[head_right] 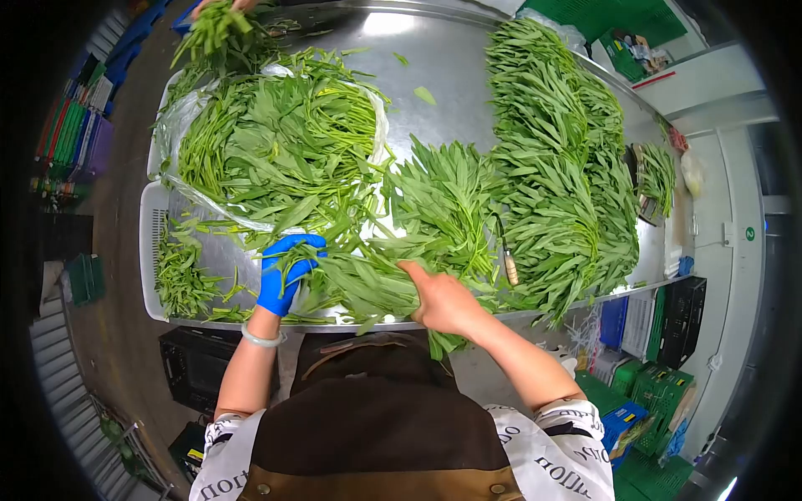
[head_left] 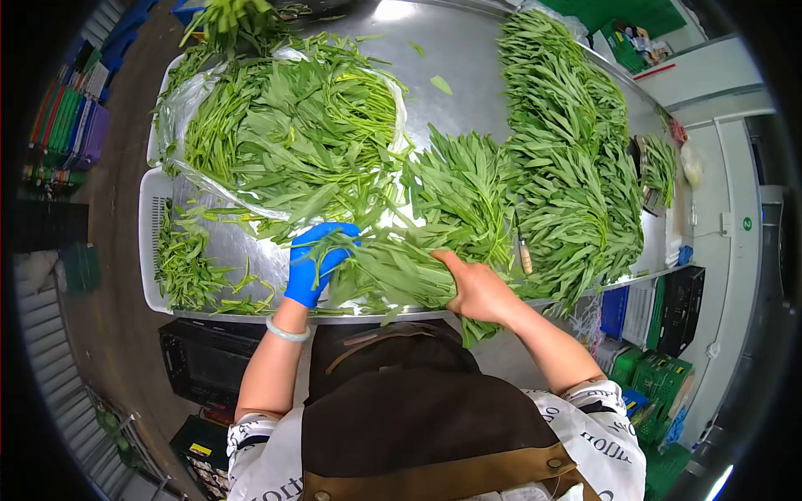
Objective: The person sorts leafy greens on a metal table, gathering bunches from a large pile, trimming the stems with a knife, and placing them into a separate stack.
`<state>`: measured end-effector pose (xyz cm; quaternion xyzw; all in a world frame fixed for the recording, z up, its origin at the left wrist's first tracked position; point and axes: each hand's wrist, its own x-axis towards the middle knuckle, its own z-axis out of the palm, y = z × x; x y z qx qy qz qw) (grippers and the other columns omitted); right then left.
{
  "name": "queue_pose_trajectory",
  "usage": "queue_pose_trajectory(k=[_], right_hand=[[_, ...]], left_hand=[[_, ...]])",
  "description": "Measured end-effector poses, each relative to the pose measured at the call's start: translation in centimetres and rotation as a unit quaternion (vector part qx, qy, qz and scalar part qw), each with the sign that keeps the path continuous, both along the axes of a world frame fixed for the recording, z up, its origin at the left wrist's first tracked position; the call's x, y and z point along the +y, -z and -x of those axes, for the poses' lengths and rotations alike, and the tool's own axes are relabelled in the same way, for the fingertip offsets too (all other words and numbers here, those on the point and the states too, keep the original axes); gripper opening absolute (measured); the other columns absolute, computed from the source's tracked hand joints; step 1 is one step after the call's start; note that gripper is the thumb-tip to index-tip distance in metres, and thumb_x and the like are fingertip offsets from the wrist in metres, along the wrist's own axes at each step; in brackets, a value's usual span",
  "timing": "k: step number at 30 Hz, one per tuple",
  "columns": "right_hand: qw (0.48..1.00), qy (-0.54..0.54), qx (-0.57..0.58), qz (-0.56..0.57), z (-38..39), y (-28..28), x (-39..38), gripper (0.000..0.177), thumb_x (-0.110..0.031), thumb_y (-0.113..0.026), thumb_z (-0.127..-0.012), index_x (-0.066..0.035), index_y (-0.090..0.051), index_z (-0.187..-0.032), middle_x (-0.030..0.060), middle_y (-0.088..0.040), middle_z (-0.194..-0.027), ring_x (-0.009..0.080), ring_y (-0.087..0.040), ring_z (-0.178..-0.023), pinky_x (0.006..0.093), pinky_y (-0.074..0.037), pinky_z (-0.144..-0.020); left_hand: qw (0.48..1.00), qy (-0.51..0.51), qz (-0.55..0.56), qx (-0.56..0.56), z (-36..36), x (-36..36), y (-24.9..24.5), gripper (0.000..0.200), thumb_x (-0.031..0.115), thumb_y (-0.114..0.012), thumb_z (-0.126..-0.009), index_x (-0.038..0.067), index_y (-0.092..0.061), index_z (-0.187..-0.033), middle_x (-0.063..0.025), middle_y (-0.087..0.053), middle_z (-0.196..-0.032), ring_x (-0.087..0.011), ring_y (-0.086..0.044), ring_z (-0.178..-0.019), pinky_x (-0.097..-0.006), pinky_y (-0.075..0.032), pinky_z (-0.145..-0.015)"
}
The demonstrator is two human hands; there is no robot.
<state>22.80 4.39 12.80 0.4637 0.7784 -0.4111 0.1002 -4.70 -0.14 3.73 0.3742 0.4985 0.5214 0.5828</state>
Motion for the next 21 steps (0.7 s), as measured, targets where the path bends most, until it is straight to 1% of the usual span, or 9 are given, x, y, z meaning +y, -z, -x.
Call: queue_pose_trajectory(k=[4, 7, 9, 13, 17, 18, 19, 20, 21], right_hand=[[0.995, 0.007, 0.026, -0.095, 0.4, 0.5, -1.1, 0.077, -0.003, -0.068, -0.063, -0.009, -0.039, -0.133, 0.0243, -0.063, -0.081, 0.0422, -0.062, -0.079, 0.0485, -0.048, -0.069], [0.99, 0.018, 0.011, -0.139, -0.6, 0.8, -2.5, 0.078, -0.002, -0.069, -0.062, -0.009, -0.038, -0.134, 0.0236, -0.063, -0.087, 0.0425, -0.062, -0.08, 0.0483, -0.048, -0.069], [0.995, 0.041, -0.029, -0.091, -1.0, 0.0, -2.6, 0.079, 0.0, -0.068, -0.061, -0.009, -0.038, -0.133, 0.0239, -0.063, -0.092, 0.0431, -0.061, -0.082, 0.0486, -0.048, -0.07], [0.994, 0.059, -0.049, -0.078, 0.0, 0.0, -2.8, 0.074, -0.002, -0.066, -0.063, -0.008, -0.038, -0.132, 0.0223, -0.063, -0.096, 0.0425, -0.061, -0.088, 0.0482, -0.049, -0.076], [0.997, 0.062, -0.017, -0.041, 2.3, 0.4, -3.3, 0.074, -0.003, -0.066, -0.064, -0.009, -0.039, -0.132, 0.0239, -0.063, -0.094, 0.0428, -0.061, -0.088, 0.0482, -0.049, -0.077], [0.997, 0.061, -0.006, -0.037, 2.5, 0.8, -3.5, 0.074, -0.003, -0.066, -0.064, -0.009, -0.039, -0.132, 0.0245, -0.063, -0.093, 0.0429, -0.061, -0.088, 0.0483, -0.049, -0.077], [0.998, 0.06, 0.002, -0.034, 2.7, 0.8, -3.4, 0.074, -0.003, -0.066, -0.064, -0.01, -0.039, -0.132, 0.025, -0.063, -0.092, 0.0429, -0.061, -0.088, 0.0484, -0.049, -0.076], [0.996, 0.089, -0.003, 0.01, 2.7, -0.1, -3.0, 0.074, -0.001, -0.067, -0.063, -0.008, -0.04, -0.132, 0.0277, -0.062, -0.087, 0.0449, -0.06, -0.084, 0.0457, -0.047, -0.072], [0.994, 0.106, 0.003, 0.017, 2.4, -0.9, -2.8, 0.074, -0.001, -0.066, -0.063, -0.008, -0.04, -0.132, 0.0276, -0.062, -0.087, 0.0445, -0.06, -0.084, 0.0453, -0.047, -0.071]], left_hand=[[0.988, -0.115, -0.045, 0.097, 1.1, -0.5, 2.4, 0.03, 0.005, -0.064, -0.082, 0.0, -0.062, -0.111, -0.0112, -0.065, -0.107, -0.0187, -0.064, -0.093, -0.0313, -0.051, -0.083], [0.915, -0.275, 0.164, -0.244, 4.9, 0.4, 5.1, 0.032, 0.006, -0.063, -0.083, 0.0, -0.062, -0.114, -0.0102, -0.065, -0.108, -0.0198, -0.063, -0.095, -0.0322, -0.051, -0.085], [0.949, -0.308, 0.047, -0.053, 7.6, 0.3, 5.6, 0.037, 0.008, -0.064, -0.083, 0.001, -0.06, -0.119, -0.009, -0.065, -0.108, -0.0209, -0.063, -0.095, -0.0311, -0.05, -0.086], [0.948, -0.045, -0.021, 0.316, 6.5, -0.5, 4.4, 0.065, 0.014, -0.078, -0.074, 0.0, -0.051, -0.13, -0.012, -0.059, -0.123, -0.0235, -0.057, -0.11, -0.0354, -0.044, -0.098], [0.977, 0.183, 0.037, 0.106, 2.2, -0.7, 3.4, 0.07, 0.019, -0.083, -0.069, -0.001, -0.052, -0.128, -0.0166, -0.057, -0.126, -0.0244, -0.053, -0.118, -0.0361, -0.04, -0.102], [0.964, 0.177, 0.053, 0.19, 0.8, -1.5, 4.3, 0.061, 0.019, -0.082, -0.071, -0.002, -0.056, -0.122, -0.0139, -0.066, -0.11, -0.0249, -0.061, -0.105, -0.0366, -0.046, -0.095], [0.89, 0.172, -0.181, 0.382, 1.3, -0.7, 5.3, 0.042, 0.016, -0.076, -0.078, -0.001, -0.06, -0.113, -0.0107, -0.069, -0.093, -0.0209, -0.065, -0.083, -0.0329, -0.053, -0.077], [0.974, 0.067, -0.01, 0.217, 2.4, -0.2, 6.1, 0.035, 0.014, -0.072, -0.08, 0.0, -0.061, -0.111, -0.0098, -0.069, -0.091, -0.0186, -0.065, -0.078, -0.0298, -0.053, -0.07], [0.985, -0.038, 0.163, 0.034, 3.6, 0.8, 5.6, 0.029, 0.012, -0.069, -0.083, 0.001, -0.062, -0.109, -0.0089, -0.068, -0.089, -0.0164, -0.064, -0.073, -0.0266, -0.052, -0.063]])
